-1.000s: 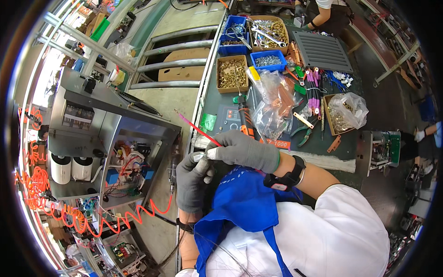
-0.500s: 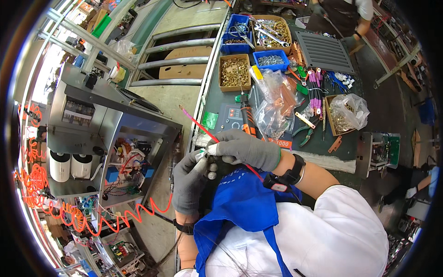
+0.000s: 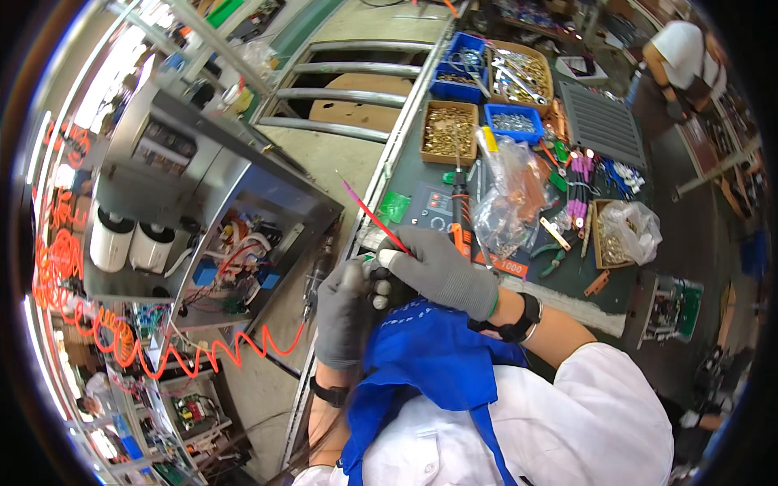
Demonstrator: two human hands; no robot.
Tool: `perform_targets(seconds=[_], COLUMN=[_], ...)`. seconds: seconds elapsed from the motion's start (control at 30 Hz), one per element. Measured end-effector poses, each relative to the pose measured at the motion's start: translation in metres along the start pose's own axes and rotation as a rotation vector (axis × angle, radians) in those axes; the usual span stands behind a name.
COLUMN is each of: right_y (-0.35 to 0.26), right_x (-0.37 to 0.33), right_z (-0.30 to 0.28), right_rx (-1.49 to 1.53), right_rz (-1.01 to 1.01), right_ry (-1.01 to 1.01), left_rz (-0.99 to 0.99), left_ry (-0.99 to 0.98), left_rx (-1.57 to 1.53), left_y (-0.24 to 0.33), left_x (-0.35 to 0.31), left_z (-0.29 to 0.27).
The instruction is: The worker uses a pneumatic screwdriver to fasten components inside an electrical control box and prepares wiring and a heat sink for assembly.
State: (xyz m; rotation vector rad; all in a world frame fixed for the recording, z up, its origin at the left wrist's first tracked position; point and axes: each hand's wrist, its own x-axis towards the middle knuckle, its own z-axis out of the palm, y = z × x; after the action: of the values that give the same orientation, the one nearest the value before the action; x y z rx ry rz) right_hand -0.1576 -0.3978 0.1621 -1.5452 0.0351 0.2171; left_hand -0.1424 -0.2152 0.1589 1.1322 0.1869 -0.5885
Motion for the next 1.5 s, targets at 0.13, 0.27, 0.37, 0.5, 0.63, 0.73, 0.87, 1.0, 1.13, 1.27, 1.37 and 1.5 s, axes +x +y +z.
perform_targets(seconds=[0.13, 0.27, 0.37, 0.5, 0.63, 0.73, 0.87, 1.0, 1.13, 1.27, 1.37, 1.5], right_y=[-0.004, -0.007, -0.010, -0.015, -0.021, -0.023, -0.022, -0.021, -0.017, 0.001, 0.018, 0.032], right_x=[0.006, 0.023, 0.031, 0.051, 0.071, 0.074, 0.069, 0.060, 0.036, -0.004, -0.033, -0.066], right_z=[0.031, 0.060, 0.086, 0.124, 0.168, 0.204, 0.239, 0.246, 0.247, 0.251, 0.256, 0.267], right_rx=[-0.044, -0.373, -0.364, -0.338, -0.445, -0.426, -0.357, -0.361, -0.330, -0.278, -0.196, -0.102], right_rz=[-0.037, -0.341, -0.309, -0.345, -0.657, -0.688, -0.771, -0.742, -0.774, -0.952, -0.986, -0.962], right_ry=[-0.015, -0.124, -0.150, -0.257, -0.504, -0.590, -0.674, -0.811, -0.931, -1.016, -1.127, -1.285], left_rz=[0.194, 0.281, 0.288, 0.347, 0.370, 0.369, 0.437, 0.542, 0.659, 0.616, 0.599, 0.602], left_ry=[0.115, 0.242, 0.236, 0.226, 0.329, 0.464, 0.555, 0.787, 0.879, 0.861, 0.822, 0.933], left_rx=[-0.033, -0.041, -0.076, -0.106, -0.148, -0.149, -0.259, -0.014, 0.048, -0.390, -0.738, -0.833], left_y=[-0.004, 0.001, 0.010, 0.021, 0.031, 0.033, 0.024, 0.001, -0.026, -0.062, -0.090, -0.115], left_x=[-0.008, -0.024, -0.040, -0.070, -0.107, -0.133, -0.153, -0.176, -0.201, -0.227, -0.247, -0.277], left_z=[-0.019, -0.046, -0.069, -0.100, -0.128, -0.148, -0.166, -0.155, -0.120, -0.092, -0.078, -0.058])
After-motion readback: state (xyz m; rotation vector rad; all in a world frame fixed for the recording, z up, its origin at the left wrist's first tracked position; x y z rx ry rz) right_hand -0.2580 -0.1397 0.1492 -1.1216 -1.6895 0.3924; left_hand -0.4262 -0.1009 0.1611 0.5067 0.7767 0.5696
